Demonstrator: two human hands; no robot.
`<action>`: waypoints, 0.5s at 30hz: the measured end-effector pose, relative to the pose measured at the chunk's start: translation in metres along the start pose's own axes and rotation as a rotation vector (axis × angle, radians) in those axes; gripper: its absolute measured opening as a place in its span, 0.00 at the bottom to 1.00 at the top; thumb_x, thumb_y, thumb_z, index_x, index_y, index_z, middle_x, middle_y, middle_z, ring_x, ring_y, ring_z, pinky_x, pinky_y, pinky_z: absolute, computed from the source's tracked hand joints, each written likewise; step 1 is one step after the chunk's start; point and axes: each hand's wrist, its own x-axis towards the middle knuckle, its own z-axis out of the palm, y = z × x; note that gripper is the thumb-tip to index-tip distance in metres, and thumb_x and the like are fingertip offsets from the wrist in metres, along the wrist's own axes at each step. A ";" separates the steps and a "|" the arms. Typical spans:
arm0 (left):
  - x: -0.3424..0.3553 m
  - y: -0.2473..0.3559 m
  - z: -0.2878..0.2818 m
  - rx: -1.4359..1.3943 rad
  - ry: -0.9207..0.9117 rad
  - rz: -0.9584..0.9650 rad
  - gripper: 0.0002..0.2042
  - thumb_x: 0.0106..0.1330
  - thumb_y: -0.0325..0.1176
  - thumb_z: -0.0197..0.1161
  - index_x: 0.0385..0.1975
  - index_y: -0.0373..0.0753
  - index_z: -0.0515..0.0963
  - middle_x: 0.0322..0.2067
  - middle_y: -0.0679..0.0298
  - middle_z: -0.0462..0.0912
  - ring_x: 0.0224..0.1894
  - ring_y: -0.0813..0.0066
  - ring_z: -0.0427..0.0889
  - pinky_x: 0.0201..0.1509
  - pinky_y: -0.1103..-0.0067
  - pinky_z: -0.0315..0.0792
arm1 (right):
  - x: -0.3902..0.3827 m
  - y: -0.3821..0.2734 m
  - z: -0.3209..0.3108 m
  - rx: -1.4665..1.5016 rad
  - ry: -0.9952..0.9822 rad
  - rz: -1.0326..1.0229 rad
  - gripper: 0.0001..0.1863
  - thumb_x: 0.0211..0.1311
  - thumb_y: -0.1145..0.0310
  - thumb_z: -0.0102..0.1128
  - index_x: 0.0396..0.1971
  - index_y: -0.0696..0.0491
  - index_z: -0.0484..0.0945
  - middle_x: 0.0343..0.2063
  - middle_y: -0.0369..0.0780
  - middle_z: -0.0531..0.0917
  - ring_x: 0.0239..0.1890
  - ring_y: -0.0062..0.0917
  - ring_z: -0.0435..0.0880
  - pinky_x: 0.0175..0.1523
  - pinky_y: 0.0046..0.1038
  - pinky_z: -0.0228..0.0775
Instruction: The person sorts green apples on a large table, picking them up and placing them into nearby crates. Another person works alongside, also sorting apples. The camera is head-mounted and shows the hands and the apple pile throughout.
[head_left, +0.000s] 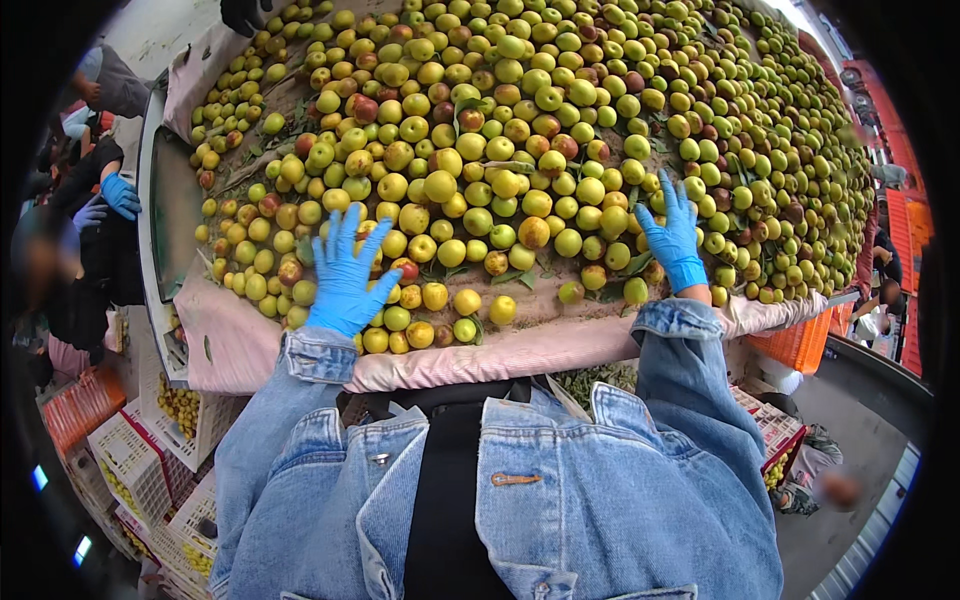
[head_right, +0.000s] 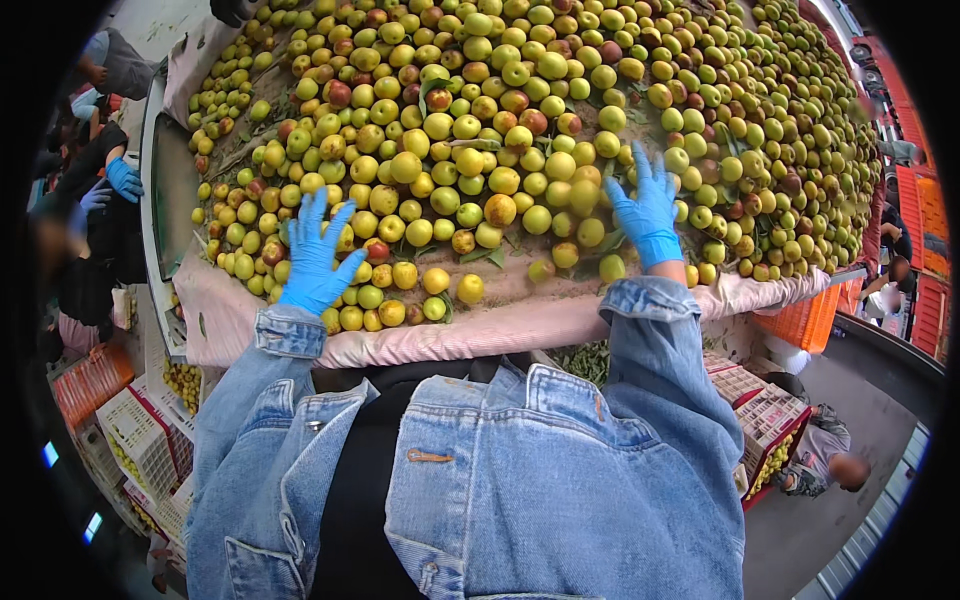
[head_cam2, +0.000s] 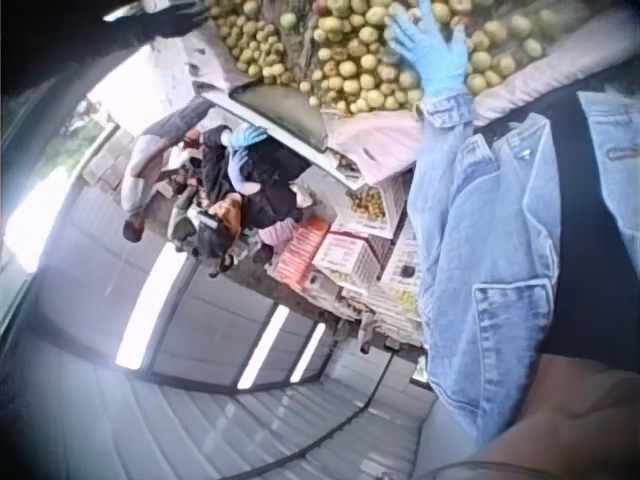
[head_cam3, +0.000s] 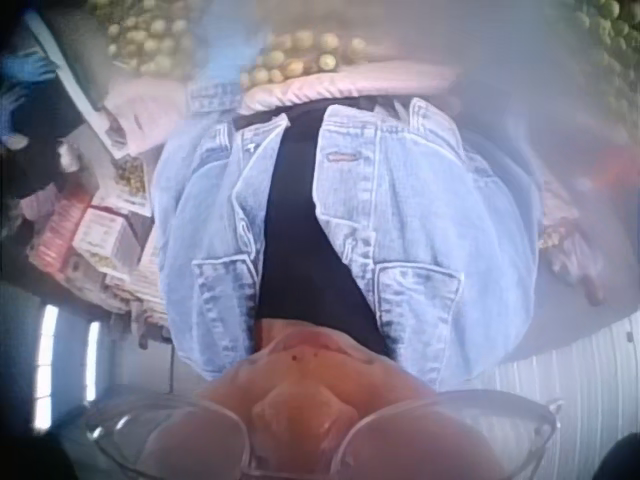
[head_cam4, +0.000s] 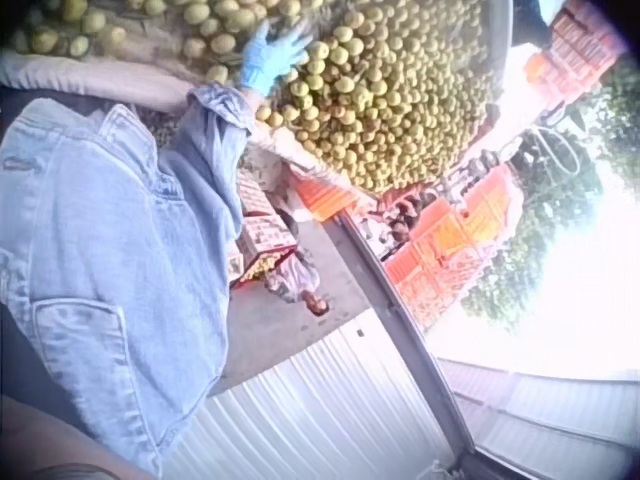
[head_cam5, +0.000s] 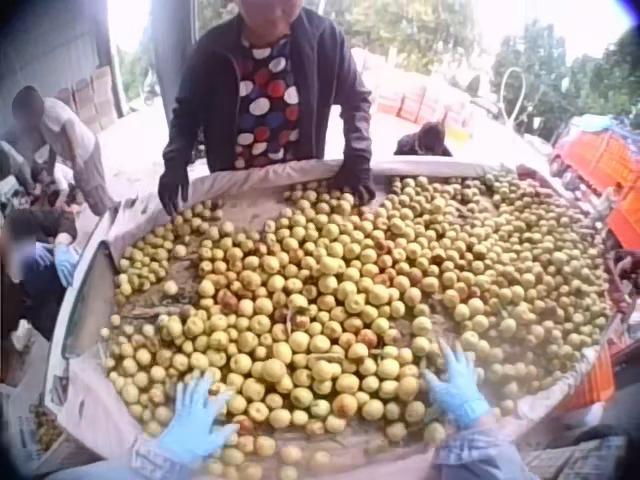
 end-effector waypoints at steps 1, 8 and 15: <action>0.010 0.020 0.002 0.006 -0.067 0.108 0.33 0.56 0.47 0.60 0.63 0.55 0.59 0.67 0.58 0.44 0.69 0.52 0.40 0.66 0.48 0.36 | 0.003 -0.001 0.006 -0.097 -0.170 0.161 0.37 0.52 0.46 0.56 0.63 0.34 0.56 0.65 0.45 0.53 0.66 0.45 0.50 0.64 0.57 0.37; 0.030 0.012 0.027 0.108 -0.204 0.179 0.20 0.53 0.49 0.59 0.44 0.50 0.75 0.59 0.65 0.61 0.67 0.53 0.48 0.64 0.47 0.38 | -0.028 -0.089 0.086 -0.238 0.001 -0.206 0.42 0.49 0.37 0.52 0.64 0.38 0.56 0.65 0.46 0.50 0.67 0.52 0.41 0.59 0.67 0.29; 0.018 -0.083 0.020 0.341 -0.206 0.020 0.11 0.62 0.41 0.53 0.42 0.50 0.76 0.66 0.65 0.50 0.67 0.60 0.50 0.63 0.51 0.49 | -0.067 -0.201 0.133 0.150 -0.108 -0.602 0.38 0.51 0.45 0.54 0.62 0.46 0.59 0.63 0.50 0.55 0.67 0.50 0.43 0.64 0.60 0.29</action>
